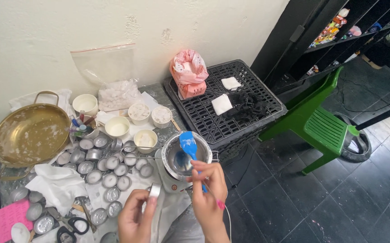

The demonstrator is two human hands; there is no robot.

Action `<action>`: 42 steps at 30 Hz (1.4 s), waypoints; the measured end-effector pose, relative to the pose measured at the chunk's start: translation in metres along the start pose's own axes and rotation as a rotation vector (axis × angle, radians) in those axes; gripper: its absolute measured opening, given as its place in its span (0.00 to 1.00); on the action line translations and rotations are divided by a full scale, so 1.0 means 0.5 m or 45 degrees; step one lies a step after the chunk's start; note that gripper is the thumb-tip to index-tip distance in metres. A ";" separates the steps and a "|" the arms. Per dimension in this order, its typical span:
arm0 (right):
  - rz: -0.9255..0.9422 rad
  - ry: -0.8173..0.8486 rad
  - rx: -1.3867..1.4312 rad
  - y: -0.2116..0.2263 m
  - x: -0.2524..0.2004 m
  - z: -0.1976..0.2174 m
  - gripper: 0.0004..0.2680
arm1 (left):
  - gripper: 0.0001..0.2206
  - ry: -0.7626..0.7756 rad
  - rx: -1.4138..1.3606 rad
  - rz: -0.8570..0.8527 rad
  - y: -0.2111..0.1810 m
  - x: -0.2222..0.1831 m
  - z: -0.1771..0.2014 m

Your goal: Cleaning and wiping small metal candle tins with a white cloth at a production table.

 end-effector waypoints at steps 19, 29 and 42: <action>-0.302 0.073 -0.314 0.006 0.015 -0.028 0.02 | 0.13 -0.253 0.115 0.500 0.004 0.025 0.131; -0.425 0.488 0.345 -0.145 -0.071 -0.024 0.04 | 0.08 0.593 1.380 0.052 0.001 0.065 0.111; -0.534 0.761 0.449 -0.176 -0.112 -0.049 0.03 | 0.11 0.280 1.050 -0.144 -0.085 0.011 0.142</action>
Point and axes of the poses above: each hand's wrist, its own x-axis towards the middle knuckle, its own z-axis out of the back of the hand, y = z × x, the point moved 2 cm from there along x, towards the middle knuckle, and after that the axes turned 14 degrees about -z, right-handed, at the moved point
